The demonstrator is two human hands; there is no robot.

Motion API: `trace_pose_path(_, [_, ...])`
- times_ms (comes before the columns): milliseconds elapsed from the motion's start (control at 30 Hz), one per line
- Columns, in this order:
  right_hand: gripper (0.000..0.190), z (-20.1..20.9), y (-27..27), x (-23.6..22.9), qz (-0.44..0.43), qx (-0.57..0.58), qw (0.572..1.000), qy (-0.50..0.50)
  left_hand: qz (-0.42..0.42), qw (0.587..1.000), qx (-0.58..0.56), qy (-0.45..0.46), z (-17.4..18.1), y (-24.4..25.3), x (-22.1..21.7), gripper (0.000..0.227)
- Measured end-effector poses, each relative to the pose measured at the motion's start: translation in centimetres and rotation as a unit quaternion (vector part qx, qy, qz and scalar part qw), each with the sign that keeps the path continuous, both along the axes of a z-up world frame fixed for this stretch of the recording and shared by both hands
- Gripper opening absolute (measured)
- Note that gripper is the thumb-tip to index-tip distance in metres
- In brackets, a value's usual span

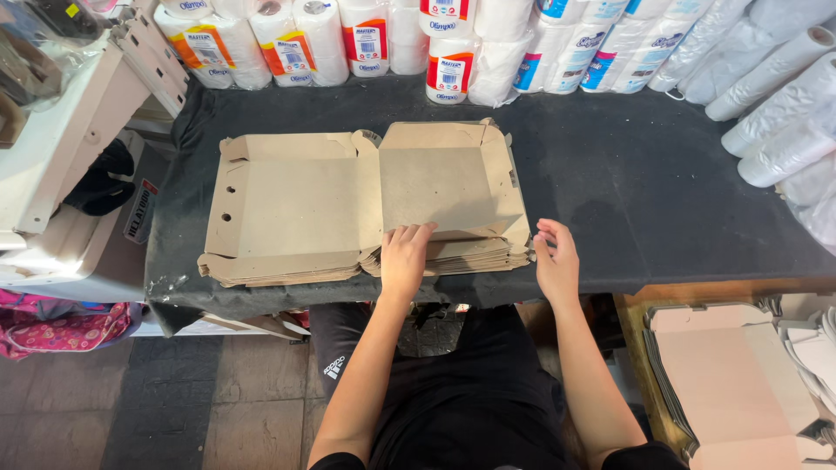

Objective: The person assembles cardboard boxes by hand, folding the flaps and sides of individual flat sheets into finished box shapes and stacking them.

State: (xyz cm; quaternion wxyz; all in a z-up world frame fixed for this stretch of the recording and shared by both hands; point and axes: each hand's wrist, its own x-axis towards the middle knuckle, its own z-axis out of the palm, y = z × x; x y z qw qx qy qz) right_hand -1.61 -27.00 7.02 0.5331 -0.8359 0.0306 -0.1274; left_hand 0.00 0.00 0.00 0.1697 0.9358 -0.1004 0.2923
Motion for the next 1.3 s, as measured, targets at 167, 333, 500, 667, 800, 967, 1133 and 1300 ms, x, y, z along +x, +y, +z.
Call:
trace_pose_path(167, [0.03, -2.9, 0.1, 1.6, 0.011, 0.016, 1.0, 0.005, 0.009, 0.999, -0.035, -0.015, -0.6, -0.1, 0.4, 0.02])
trace_pose_path(333, [0.032, -2.9, 1.3, 2.2, -0.006, 0.021, 1.0, 0.004, -0.016, 0.994, -0.109, 0.027, -1.6, -0.1, 1.1, 0.019])
trace_pose_path(500, [0.028, -4.9, 1.9, 4.5, -0.028, -0.058, 0.997, -0.042, -0.039, 0.973, -0.215, 0.072, -0.5, -0.1, 1.1, 0.016])
trace_pose_path(667, [0.027, -6.5, 2.7, 5.9, -0.069, -0.072, 0.993, -0.06, -0.037, 0.964, -0.245, 0.096, -0.5, 0.1, 1.4, 0.013])
trace_pose_path(800, [0.025, -7.8, 2.5, 6.0, -0.091, -0.053, 0.993, -0.051, -0.033, 0.963, -0.243, 0.111, -1.2, 0.2, 1.6, 0.013])
trace_pose_path(967, [0.028, -8.6, 2.8, 5.6, -0.103, -0.068, 0.991, -0.057, -0.038, 0.961, -0.246, 0.12, -1.4, 0.3, 1.7, 0.012])
trace_pose_path(1133, [0.033, -8.0, 3.5, 5.5, -0.126, -0.083, 0.988, -0.043, -0.048, 0.96, -0.247, 0.122, -1.3, 0.5, 1.8, 0.011])
trace_pose_path(1300, [0.039, -7.8, 3.5, 5.8, -0.108, -0.105, 0.988, -0.016, -0.049, 0.962, -0.24, 0.124, -1.5, 0.6, 1.9, 0.011])
